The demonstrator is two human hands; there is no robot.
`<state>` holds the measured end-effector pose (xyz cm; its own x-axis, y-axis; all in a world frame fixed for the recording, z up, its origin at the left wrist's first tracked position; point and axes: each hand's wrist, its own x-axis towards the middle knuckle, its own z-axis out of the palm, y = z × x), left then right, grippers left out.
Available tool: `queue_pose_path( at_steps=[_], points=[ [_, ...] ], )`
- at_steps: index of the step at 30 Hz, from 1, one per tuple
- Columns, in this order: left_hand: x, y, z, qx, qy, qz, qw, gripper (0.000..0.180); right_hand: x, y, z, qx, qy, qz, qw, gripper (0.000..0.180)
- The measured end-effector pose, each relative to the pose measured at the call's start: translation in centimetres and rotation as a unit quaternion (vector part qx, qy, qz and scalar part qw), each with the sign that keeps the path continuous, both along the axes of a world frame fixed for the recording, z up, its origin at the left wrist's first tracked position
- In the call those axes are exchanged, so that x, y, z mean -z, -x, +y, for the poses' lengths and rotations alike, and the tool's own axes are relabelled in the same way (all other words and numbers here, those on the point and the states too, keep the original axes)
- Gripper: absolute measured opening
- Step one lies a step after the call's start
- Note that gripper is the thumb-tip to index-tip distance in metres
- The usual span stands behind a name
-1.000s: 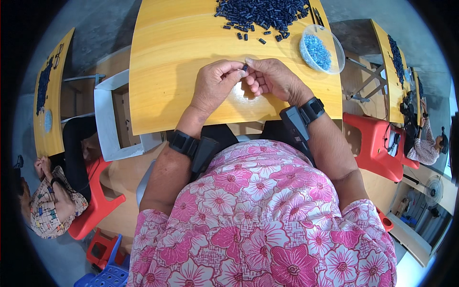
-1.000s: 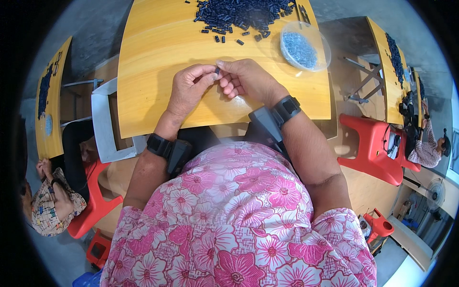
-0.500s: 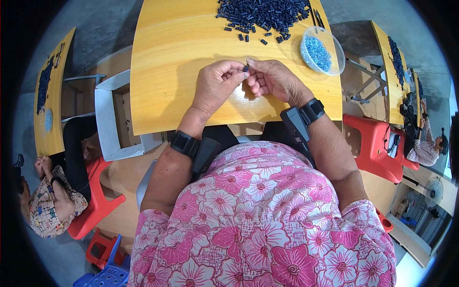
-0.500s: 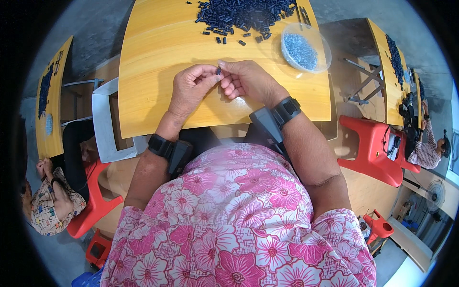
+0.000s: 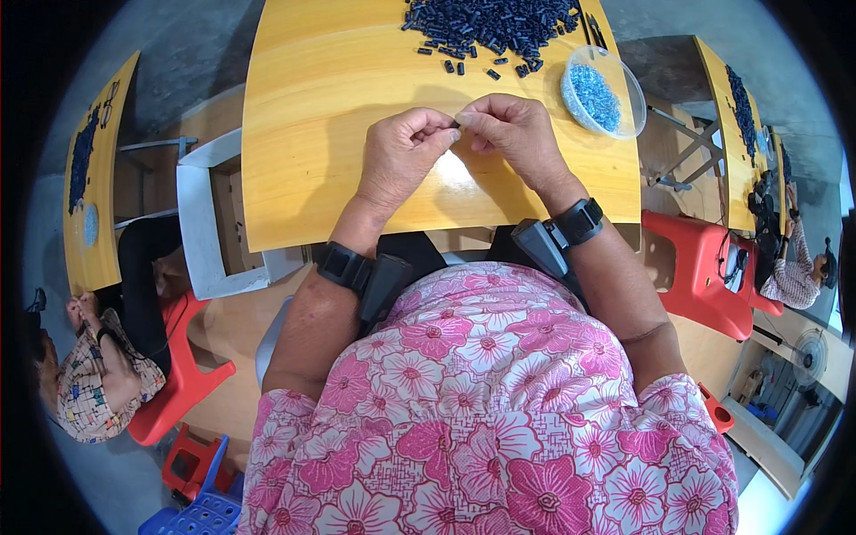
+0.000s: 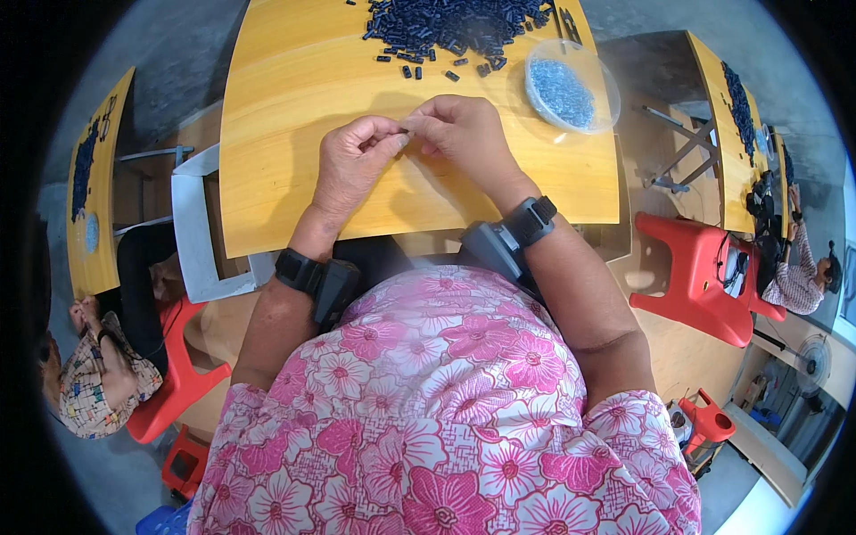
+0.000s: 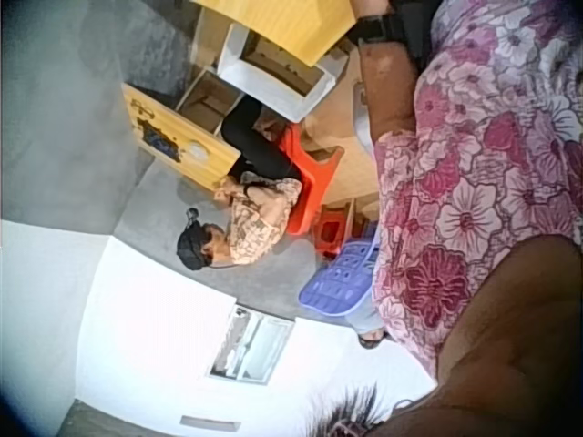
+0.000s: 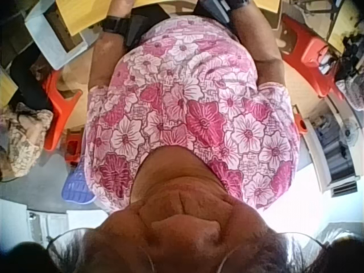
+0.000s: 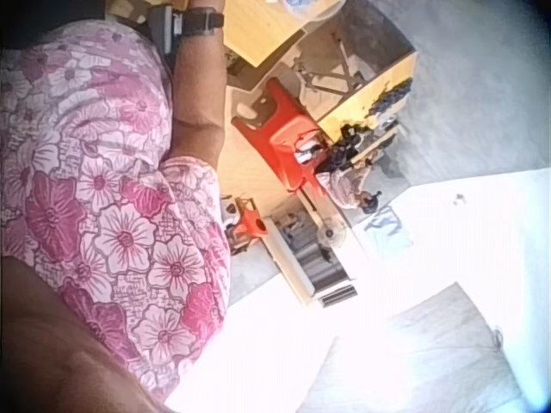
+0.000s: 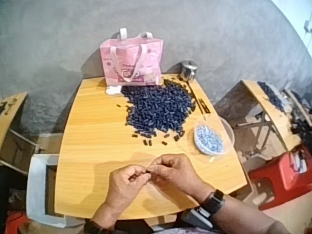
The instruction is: Assembling small black plastic components by inserting small blue pieces into them.
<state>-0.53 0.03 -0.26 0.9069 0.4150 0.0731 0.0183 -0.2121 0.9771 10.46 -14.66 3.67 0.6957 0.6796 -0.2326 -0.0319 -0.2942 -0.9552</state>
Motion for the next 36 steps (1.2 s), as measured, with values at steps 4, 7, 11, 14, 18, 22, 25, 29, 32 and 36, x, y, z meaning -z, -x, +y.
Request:
queue_pose_path(
  at_steps=[4, 7, 11, 14, 18, 22, 25, 29, 32, 36],
  points=[
    [-0.1, -0.2, -0.1, 0.0, 0.001, 0.001, 1.0, 0.011, 0.4, -0.3, 0.1, 0.004, 0.014, -0.106, 0.994, 0.021],
    [-0.3, -0.1, 0.0, 0.003, 0.002, 0.005, 1.0, 0.012, -0.3, -0.2, 0.3, -0.007, 0.047, -0.182, 0.982, 0.021],
    [-0.3, -0.1, 0.0, 0.005, 0.007, 0.014, 1.0, 0.012, -0.9, -0.2, 0.5, -0.03, 0.067, -0.228, 0.971, 0.021],
    [-0.7, 0.0, -0.1, 0.007, 0.005, 0.024, 1.0, 0.01, -0.5, -0.6, 0.4, -0.038, 0.053, -0.191, 0.979, 0.02],
    [-0.5, 0.0, 0.1, 0.013, 0.016, 0.024, 1.0, 0.011, -0.6, -1.1, 0.4, -0.046, 0.053, -0.117, 0.991, 0.018],
    [-0.5, 0.1, 0.5, 0.031, 0.043, 0.029, 0.998, 0.012, -0.8, -1.5, 0.4, -0.047, 0.043, -0.023, 0.998, 0.017],
    [-0.3, 0.1, 0.9, 0.046, 0.065, 0.03, 0.996, 0.014, -0.2, -2.0, 0.2, -0.053, 0.012, 0.075, 0.996, 0.019],
    [0.1, 0.0, 0.9, 0.053, 0.089, 0.017, 0.994, 0.015, 0.4, -1.9, 0.0, -0.046, -0.063, 0.257, 0.963, 0.02],
    [-0.1, -0.1, 0.8, 0.049, 0.118, 0.019, 0.992, 0.015, 0.8, -1.8, -0.1, -0.035, -0.087, 0.281, 0.955, 0.02],
    [0.0, -0.2, 0.9, 0.057, 0.113, 0.015, 0.992, 0.015, 1.6, -2.3, -0.3, -0.045, -0.093, 0.273, 0.956, 0.024]
  ],
)
